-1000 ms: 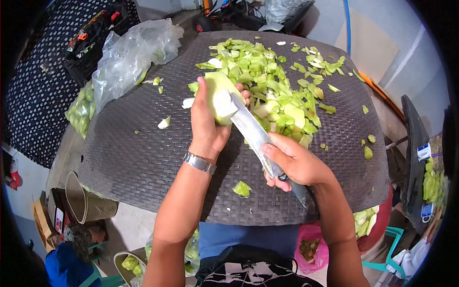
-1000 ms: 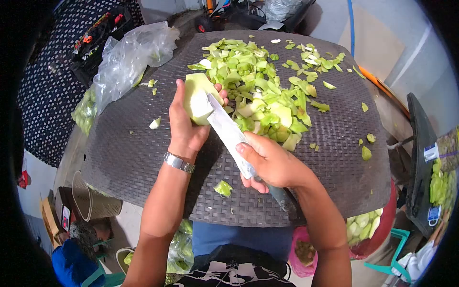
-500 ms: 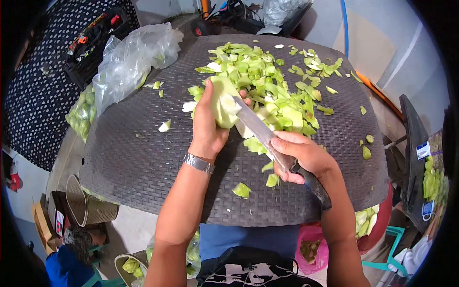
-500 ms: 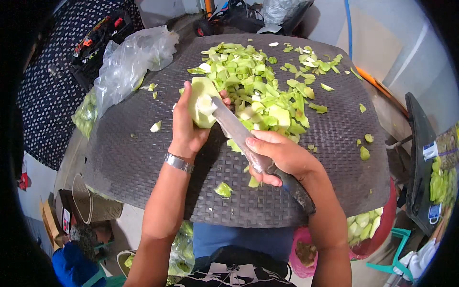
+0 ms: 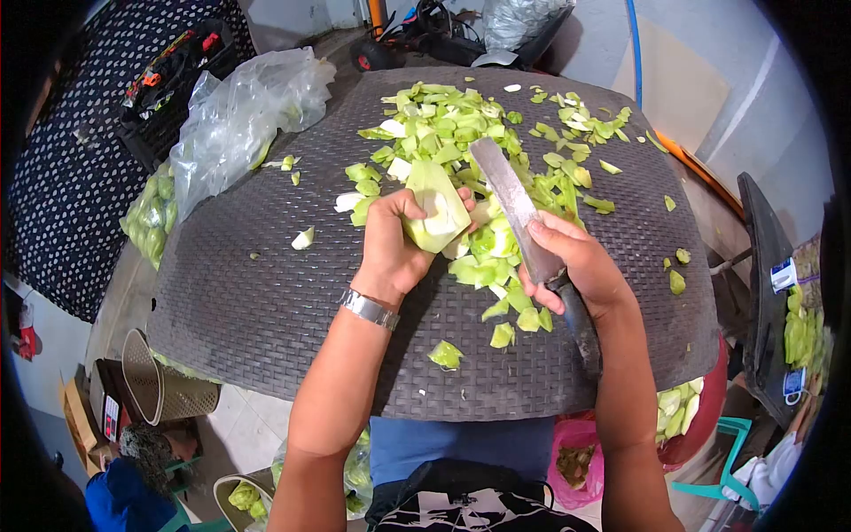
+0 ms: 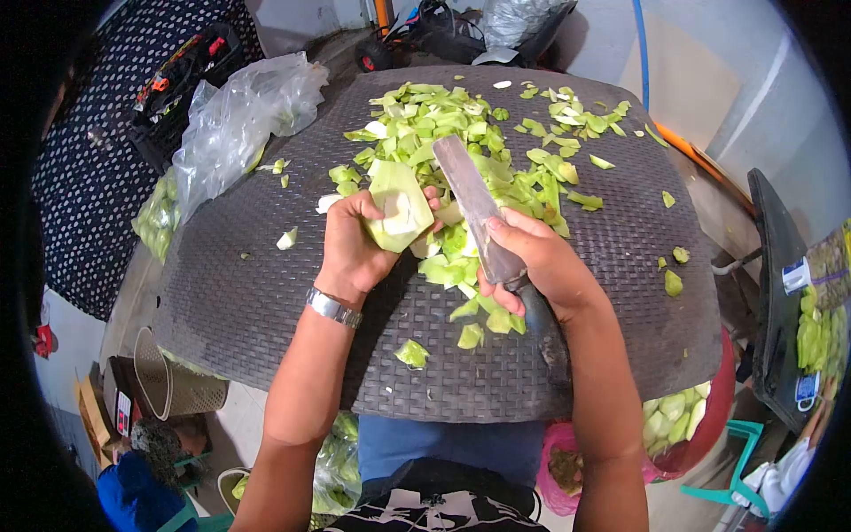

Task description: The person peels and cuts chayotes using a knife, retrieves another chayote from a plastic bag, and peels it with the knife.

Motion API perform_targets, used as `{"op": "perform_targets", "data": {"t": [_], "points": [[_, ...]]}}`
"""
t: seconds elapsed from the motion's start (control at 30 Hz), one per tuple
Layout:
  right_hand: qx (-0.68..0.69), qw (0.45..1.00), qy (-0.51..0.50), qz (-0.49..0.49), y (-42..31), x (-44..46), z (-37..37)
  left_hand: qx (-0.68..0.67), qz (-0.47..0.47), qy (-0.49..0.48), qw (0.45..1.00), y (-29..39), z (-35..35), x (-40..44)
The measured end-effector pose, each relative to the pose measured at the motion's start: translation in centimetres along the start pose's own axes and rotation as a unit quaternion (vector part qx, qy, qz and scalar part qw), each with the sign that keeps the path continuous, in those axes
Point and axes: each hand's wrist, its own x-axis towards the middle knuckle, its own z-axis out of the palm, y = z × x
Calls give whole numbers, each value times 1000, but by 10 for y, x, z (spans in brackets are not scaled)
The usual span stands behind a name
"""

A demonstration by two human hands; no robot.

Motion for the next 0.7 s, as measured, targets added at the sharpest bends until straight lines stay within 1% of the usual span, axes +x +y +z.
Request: {"op": "perform_targets", "data": {"t": [0.07, 0.17, 0.27, 0.37, 0.4, 0.5, 0.53, 0.57, 0.63, 0.7], "points": [[-8, 1000, 7, -16, 3, 1, 0, -14, 2, -6, 1000, -2, -4, 3], [10, 1000, 9, -13, 2, 0, -2, 68, 39, -12, 997, -6, -10, 5], [14, 1000, 15, -18, 1, 0, -6, 156, 48, 11, 986, -4, 7, -4], [23, 999, 40, -29, 4, 1, -3, 203, 48, 27, 978, -11, 13, -6], [21, 999, 38, -32, 4, 1, -4, 209, 40, 44, 976, -13, 15, -7], [16, 998, 36, -38, 5, 4, -7, 216, 16, 47, 975, -18, 15, -8], [15, 998, 40, -37, 5, 4, -8, 209, 12, 71, 975, -19, 17, -8], [14, 998, 44, -37, 5, 5, -8, 208, 6, 74, 975, -19, 18, -7], [-10, 998, 51, -47, 3, 3, -8, 205, -5, 80, 976, -20, 19, -6], [-30, 996, 61, -56, 1, 2, -7, 249, -5, 85, 965, -19, 20, -8]]}}
